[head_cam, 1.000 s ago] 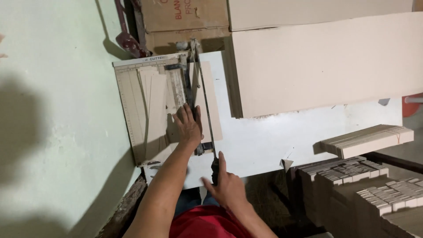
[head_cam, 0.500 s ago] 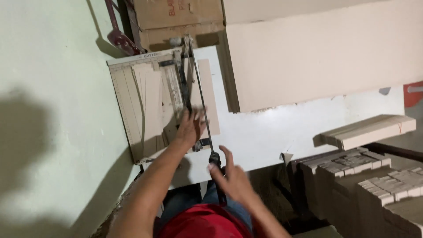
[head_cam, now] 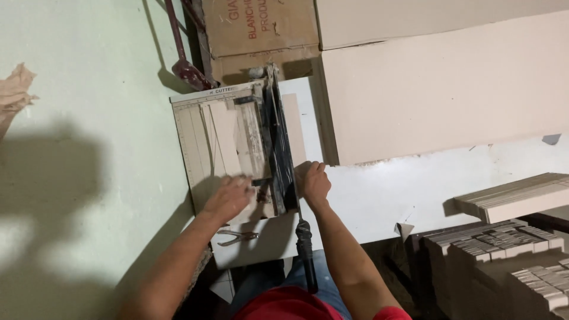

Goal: The person uses a manual paper cutter to trim large sheets of paper. They align the paper against the guide, pull down the lever to cut, and then stack the cut pieces on a nearby table.

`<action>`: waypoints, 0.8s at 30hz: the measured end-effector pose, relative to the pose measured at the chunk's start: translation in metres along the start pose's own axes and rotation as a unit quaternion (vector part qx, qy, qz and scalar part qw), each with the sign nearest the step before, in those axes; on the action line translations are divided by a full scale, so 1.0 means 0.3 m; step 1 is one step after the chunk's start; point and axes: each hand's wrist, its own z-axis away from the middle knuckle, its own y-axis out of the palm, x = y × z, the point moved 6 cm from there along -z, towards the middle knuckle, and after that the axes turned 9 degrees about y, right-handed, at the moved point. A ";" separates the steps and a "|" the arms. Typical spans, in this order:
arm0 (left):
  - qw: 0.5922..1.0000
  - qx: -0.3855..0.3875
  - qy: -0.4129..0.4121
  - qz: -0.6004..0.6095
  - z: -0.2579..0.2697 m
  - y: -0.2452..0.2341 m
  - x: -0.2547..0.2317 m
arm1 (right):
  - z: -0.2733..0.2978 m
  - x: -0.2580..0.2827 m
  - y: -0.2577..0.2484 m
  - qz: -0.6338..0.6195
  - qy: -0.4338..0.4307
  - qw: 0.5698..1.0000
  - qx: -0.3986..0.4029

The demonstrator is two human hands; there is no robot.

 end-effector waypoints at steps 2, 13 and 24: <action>0.953 0.090 -0.253 0.140 0.019 -0.152 0.076 | 0.083 0.056 -0.191 -0.038 0.004 0.999 0.017; 0.768 -0.148 -0.550 0.294 -0.031 0.040 0.353 | 0.174 -0.098 -0.048 -0.348 -0.055 0.931 0.090; 0.857 -0.161 -0.425 0.243 -0.040 -0.180 0.165 | 0.026 0.014 -0.080 -0.381 -0.069 0.917 0.100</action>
